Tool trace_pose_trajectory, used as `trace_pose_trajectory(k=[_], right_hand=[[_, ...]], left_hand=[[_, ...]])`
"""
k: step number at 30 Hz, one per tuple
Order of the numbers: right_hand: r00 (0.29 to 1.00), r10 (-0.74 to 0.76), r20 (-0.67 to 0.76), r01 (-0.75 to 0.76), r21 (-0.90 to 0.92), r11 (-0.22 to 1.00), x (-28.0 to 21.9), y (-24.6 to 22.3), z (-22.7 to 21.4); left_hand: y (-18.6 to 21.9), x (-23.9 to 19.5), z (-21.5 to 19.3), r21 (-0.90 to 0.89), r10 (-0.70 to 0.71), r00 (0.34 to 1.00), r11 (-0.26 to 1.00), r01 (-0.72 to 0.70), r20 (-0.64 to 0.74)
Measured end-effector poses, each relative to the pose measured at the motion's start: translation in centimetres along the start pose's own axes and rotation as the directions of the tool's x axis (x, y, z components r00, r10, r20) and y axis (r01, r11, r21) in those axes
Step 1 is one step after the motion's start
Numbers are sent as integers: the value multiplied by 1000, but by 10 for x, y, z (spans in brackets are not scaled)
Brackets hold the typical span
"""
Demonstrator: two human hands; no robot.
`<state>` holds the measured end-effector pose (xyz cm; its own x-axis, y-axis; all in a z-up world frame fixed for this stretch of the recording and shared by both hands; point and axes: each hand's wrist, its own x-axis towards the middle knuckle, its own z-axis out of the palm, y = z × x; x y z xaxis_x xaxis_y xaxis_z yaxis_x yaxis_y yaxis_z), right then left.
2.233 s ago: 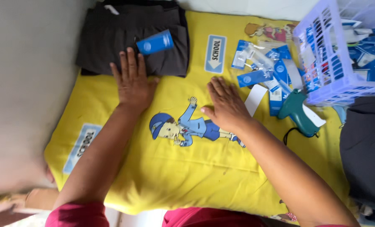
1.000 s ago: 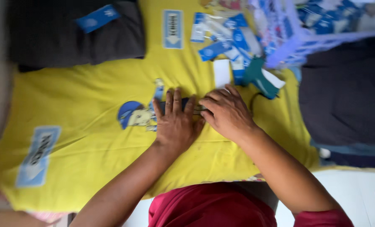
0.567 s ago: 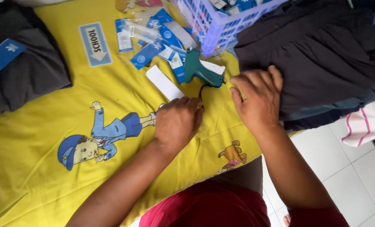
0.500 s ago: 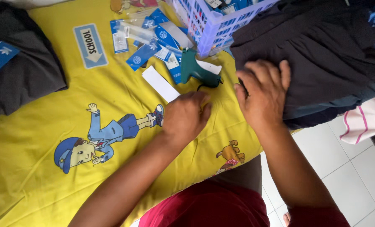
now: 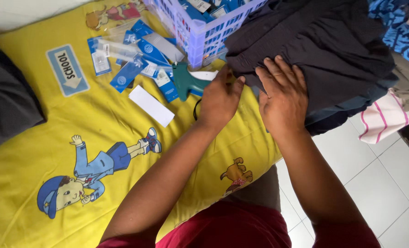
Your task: The person folds dark-colored shorts on a yellow surface, then uses a handheld stapler to attach a blue tag to the waistband. This process is repeated for multiple pairs of shorts, with each tagged item placed aside.
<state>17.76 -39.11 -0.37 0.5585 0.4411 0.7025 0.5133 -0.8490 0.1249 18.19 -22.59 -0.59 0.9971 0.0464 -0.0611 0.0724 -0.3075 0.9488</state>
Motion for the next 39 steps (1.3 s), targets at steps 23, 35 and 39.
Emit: trace_pose_trajectory(k=[23, 35, 39], right_hand=[[859, 450, 243, -492, 634, 597, 65, 33, -48], [716, 536, 447, -642, 723, 256, 68, 60, -49], [696, 570, 437, -648, 723, 237, 68, 66, -48]], left_hand=[[51, -6, 19, -665, -183, 924, 649, 369, 335], [69, -7, 19, -733, 93, 984, 657, -176, -152], [67, -4, 26, -777, 52, 997, 629, 16, 63]])
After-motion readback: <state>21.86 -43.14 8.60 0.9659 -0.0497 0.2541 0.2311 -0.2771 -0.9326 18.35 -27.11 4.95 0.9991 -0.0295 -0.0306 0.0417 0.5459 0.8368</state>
